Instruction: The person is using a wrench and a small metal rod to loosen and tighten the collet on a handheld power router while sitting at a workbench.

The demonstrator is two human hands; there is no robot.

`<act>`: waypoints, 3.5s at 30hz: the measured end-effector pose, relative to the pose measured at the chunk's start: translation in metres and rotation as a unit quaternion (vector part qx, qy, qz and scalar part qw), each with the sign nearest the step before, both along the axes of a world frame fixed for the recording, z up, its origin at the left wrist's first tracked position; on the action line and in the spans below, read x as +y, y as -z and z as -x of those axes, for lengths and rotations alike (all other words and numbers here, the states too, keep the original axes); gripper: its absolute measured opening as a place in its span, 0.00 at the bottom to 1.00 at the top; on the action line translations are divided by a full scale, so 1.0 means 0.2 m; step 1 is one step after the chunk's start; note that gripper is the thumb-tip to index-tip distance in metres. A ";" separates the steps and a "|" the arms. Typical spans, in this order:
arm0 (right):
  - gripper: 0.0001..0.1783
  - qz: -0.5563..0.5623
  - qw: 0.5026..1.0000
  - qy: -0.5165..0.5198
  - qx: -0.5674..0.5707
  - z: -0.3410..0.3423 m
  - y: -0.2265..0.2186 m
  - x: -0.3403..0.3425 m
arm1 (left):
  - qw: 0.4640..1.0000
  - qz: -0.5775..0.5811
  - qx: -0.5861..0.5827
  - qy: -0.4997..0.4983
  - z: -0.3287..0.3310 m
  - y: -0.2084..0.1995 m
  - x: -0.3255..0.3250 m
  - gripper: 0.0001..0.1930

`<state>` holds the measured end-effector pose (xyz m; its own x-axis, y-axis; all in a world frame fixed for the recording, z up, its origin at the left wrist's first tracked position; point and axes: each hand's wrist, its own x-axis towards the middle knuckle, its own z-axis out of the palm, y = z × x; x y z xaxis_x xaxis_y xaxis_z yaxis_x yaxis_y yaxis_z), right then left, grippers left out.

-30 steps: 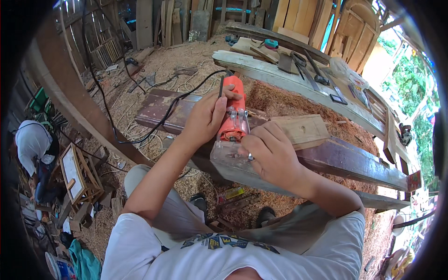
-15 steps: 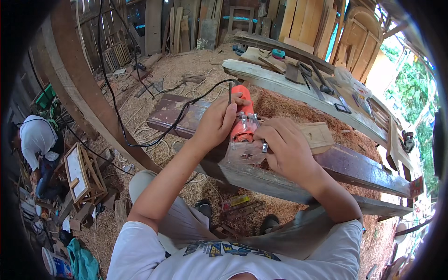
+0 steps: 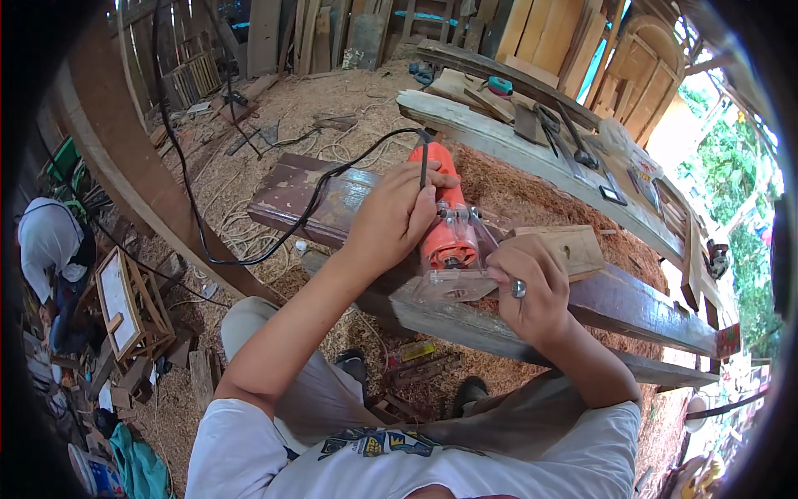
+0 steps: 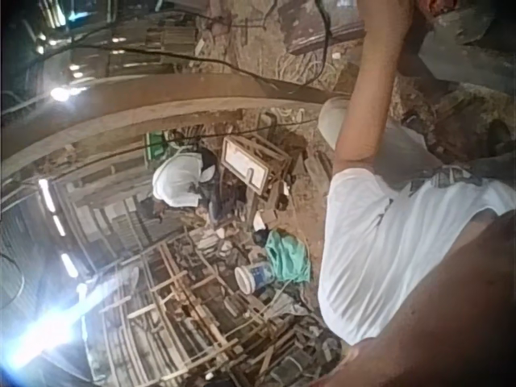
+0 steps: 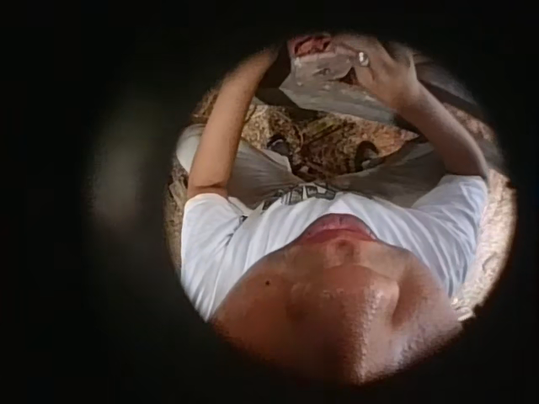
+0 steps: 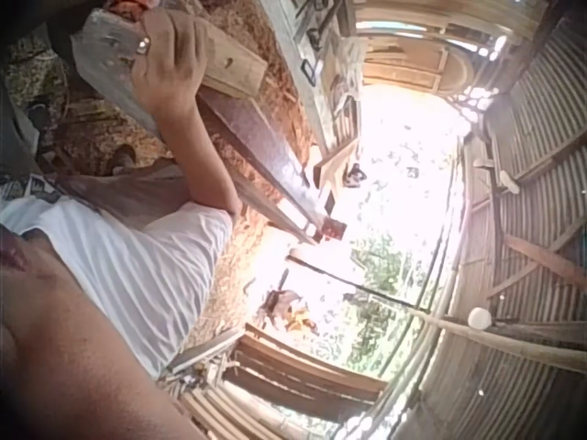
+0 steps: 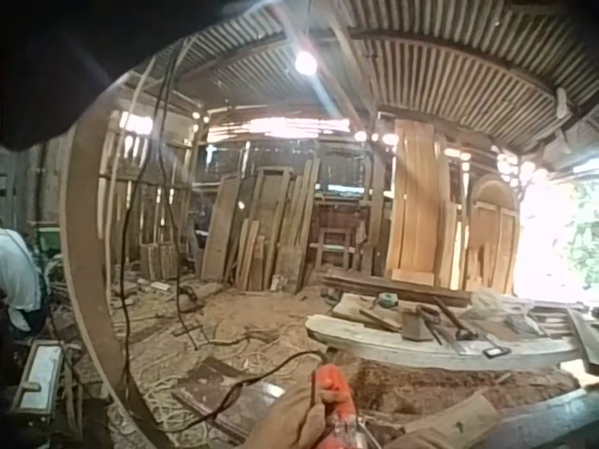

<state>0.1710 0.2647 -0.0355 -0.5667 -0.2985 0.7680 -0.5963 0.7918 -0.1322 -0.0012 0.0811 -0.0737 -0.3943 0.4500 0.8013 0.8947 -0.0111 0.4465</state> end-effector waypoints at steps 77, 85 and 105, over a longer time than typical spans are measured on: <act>0.10 0.011 0.997 -0.056 -0.041 0.15 -0.16 0.03 | 1.000 -0.002 -0.003 -0.005 0.01 0.00 0.01 0.17; 0.02 -0.115 0.981 -0.153 0.021 0.15 -0.22 0.06 | 1.000 -0.009 -0.005 -0.009 0.00 0.00 0.00 0.16; 0.15 0.391 0.865 -0.023 -0.314 0.41 -0.35 0.04 | 1.000 -0.022 -0.011 0.002 0.01 0.01 0.01 0.12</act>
